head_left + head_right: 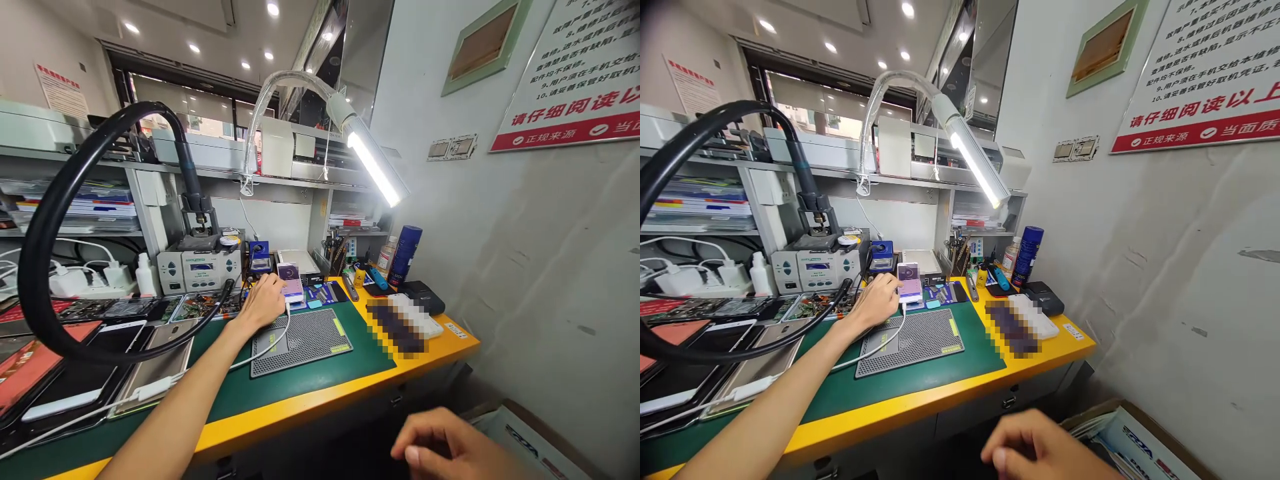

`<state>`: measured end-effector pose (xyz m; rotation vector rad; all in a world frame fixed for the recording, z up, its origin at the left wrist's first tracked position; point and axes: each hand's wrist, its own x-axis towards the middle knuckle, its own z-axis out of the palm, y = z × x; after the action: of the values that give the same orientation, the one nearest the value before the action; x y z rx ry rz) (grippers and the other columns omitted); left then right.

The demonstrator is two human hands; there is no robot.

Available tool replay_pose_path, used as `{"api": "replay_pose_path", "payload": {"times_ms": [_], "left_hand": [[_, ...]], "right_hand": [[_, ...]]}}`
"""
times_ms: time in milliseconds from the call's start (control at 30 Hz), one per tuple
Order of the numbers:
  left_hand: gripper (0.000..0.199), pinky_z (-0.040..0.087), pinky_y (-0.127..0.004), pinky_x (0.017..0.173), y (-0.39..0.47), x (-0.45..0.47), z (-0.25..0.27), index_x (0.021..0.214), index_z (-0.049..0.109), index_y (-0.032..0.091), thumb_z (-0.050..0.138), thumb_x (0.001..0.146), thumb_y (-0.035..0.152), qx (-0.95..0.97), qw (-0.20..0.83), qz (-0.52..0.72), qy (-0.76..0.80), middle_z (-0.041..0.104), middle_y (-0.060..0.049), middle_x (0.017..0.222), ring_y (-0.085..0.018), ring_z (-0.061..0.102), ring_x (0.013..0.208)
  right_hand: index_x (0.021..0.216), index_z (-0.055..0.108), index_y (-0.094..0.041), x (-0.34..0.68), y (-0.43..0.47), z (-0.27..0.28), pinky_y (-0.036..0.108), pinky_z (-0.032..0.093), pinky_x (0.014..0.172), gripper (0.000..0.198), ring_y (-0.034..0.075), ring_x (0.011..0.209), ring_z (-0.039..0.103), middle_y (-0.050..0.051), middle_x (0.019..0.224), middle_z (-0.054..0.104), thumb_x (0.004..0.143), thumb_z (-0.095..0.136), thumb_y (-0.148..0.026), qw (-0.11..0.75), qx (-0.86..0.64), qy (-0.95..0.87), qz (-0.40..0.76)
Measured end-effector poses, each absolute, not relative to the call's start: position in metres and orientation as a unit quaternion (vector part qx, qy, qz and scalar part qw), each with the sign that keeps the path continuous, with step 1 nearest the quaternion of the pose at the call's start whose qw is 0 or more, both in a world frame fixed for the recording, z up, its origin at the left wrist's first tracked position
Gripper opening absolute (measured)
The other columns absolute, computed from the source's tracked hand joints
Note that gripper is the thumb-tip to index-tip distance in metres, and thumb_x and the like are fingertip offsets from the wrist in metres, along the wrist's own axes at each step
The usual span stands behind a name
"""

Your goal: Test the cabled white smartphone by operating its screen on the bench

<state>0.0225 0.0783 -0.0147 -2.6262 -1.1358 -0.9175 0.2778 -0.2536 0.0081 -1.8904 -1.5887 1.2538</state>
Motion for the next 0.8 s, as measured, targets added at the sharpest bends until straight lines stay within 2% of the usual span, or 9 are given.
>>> {"api": "replay_pose_path", "payload": {"times_ms": [33,100,200,300,400,500,667,800], "left_hand": [[0.035,0.049,-0.042,0.094,0.078,0.023,-0.014,0.11,0.07,0.012,0.044,0.087,0.01,-0.872,0.069,-0.304,-0.378,0.065,-0.013,0.111,-0.028,0.055,0.106],[0.035,0.049,-0.041,0.095,0.076,0.022,-0.014,0.112,0.069,0.011,0.044,0.087,0.01,-0.87,0.069,-0.304,-0.382,0.064,-0.013,0.112,-0.028,0.055,0.107],[0.036,0.048,-0.04,0.096,0.075,0.022,-0.013,0.112,0.069,0.011,0.043,0.087,0.009,-0.867,0.07,-0.305,-0.389,0.064,-0.013,0.114,-0.027,0.056,0.109],[0.036,0.048,-0.039,0.097,0.074,0.021,-0.013,0.112,0.069,0.013,0.043,0.086,0.008,-0.863,0.07,-0.305,-0.396,0.065,-0.013,0.114,-0.026,0.056,0.108],[0.036,0.048,-0.039,0.097,0.073,0.021,-0.014,0.112,0.068,0.014,0.044,0.086,0.007,-0.86,0.07,-0.306,-0.402,0.065,-0.012,0.114,-0.026,0.057,0.108],[0.036,0.048,-0.038,0.097,0.074,0.021,-0.016,0.112,0.068,0.013,0.044,0.085,0.006,-0.859,0.07,-0.309,-0.403,0.064,-0.012,0.113,-0.025,0.057,0.109],[0.037,0.048,-0.038,0.095,0.077,0.02,-0.017,0.113,0.067,0.014,0.044,0.085,0.006,-0.859,0.073,-0.308,-0.401,0.065,-0.011,0.112,-0.025,0.056,0.106],[0.037,0.048,-0.039,0.096,0.08,0.018,-0.017,0.115,0.067,0.013,0.043,0.086,0.006,-0.86,0.069,-0.305,-0.403,0.064,-0.011,0.113,-0.025,0.055,0.107]], "right_hand": [[0.106,0.071,-0.023,0.278,-0.239,0.017,0.03,0.057,0.07,0.042,0.02,0.079,0.072,0.006,0.083,0.073,0.094,0.054,-0.059,0.23,-0.632,-0.585,0.453],[0.098,0.07,-0.017,0.276,-0.205,0.034,0.026,0.053,0.061,0.042,0.017,0.068,0.068,0.007,0.077,0.073,0.093,0.058,-0.056,0.314,-0.575,-0.625,0.425],[0.086,0.069,-0.015,0.272,-0.141,0.046,0.021,0.041,0.047,0.04,0.013,0.055,0.06,0.005,0.067,0.068,0.09,0.063,-0.054,0.391,-0.555,-0.643,0.355],[0.076,0.067,-0.014,0.267,-0.075,0.043,0.02,0.032,0.042,0.037,0.01,0.045,0.051,0.002,0.057,0.062,0.089,0.061,-0.049,0.454,-0.545,-0.628,0.319],[0.067,0.064,-0.015,0.257,-0.019,0.032,0.021,0.032,0.042,0.032,0.009,0.041,0.047,0.0,0.05,0.057,0.084,0.062,-0.042,0.49,-0.566,-0.587,0.309],[0.065,0.059,-0.016,0.242,0.022,0.022,0.021,0.033,0.043,0.025,0.009,0.044,0.048,0.001,0.057,0.06,0.08,0.061,-0.036,0.51,-0.568,-0.57,0.305],[0.073,0.059,-0.016,0.228,0.059,-0.003,0.019,0.034,0.044,0.017,0.009,0.049,0.052,0.002,0.068,0.063,0.08,0.057,-0.032,0.533,-0.583,-0.54,0.29],[0.079,0.064,-0.016,0.232,0.064,-0.024,0.018,0.035,0.043,0.013,0.009,0.05,0.053,0.002,0.07,0.064,0.079,0.059,-0.028,0.513,-0.58,-0.552,0.308]]}}
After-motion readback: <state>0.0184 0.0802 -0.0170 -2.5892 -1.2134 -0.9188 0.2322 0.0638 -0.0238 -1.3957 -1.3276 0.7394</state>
